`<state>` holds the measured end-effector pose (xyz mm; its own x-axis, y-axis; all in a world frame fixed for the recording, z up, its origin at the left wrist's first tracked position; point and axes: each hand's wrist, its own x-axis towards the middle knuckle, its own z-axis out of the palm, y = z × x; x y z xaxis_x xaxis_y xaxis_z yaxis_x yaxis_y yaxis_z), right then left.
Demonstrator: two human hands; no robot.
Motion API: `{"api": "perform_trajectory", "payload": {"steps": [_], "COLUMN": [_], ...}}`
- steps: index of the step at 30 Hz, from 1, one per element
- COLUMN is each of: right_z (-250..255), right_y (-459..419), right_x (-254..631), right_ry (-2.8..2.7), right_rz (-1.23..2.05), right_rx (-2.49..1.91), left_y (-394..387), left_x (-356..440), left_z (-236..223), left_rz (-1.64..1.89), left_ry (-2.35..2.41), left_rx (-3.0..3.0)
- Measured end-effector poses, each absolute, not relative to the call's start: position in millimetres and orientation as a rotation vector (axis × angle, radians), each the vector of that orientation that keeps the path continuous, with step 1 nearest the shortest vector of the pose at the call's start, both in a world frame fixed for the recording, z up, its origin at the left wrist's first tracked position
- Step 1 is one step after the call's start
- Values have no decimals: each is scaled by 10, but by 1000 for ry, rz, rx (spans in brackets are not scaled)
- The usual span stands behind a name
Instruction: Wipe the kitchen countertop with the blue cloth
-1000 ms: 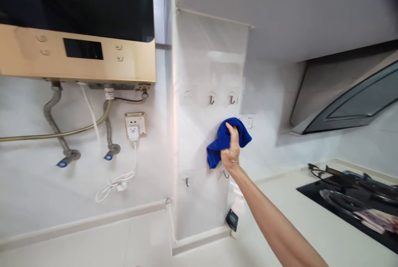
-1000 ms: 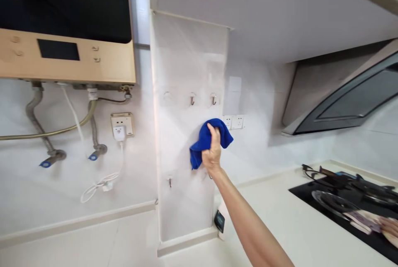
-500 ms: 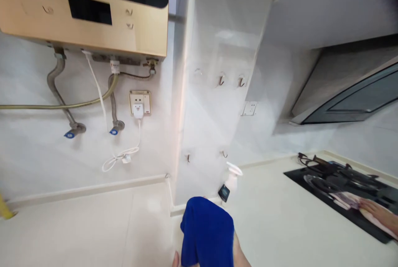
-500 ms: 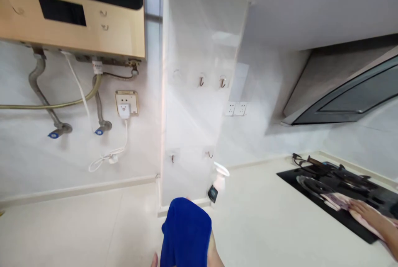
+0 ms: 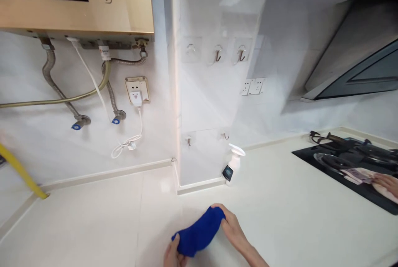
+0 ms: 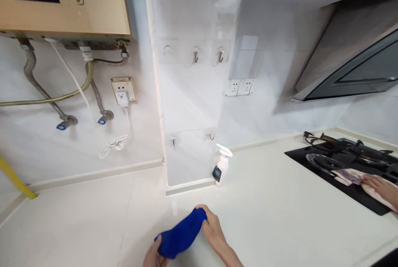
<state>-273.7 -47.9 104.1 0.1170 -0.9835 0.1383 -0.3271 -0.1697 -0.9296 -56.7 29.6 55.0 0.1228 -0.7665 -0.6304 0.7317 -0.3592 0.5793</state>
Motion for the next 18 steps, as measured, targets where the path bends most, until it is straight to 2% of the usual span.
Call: {"api": "perform_trajectory", "payload": {"steps": [5, 8, 11, 15, 18], "right_z": [1435, 1552, 1332, 672, 288], "right_y": [-746, -752, -599, -269, -72], "right_x": [-2826, -2886, -3000, -3185, -3273], "right_ry": [1267, 1259, 1316, 1475, 1438], "right_rz": [-1124, -1175, -1045, -541, -274], "right_rx": [-1782, -1930, -2136, -2265, -2276], "left_y": [-74, -194, -152, 169, 427], "left_x": [-442, -413, -341, -307, -407], "left_z": [1299, 1440, 1168, 597, 354], "left_rz": [-1288, -1179, -1078, -1032, -1006], "left_ry": [-350, -536, -774, -872, -963], "left_rx": [1086, 1152, 1452, 1821, 1953]}}
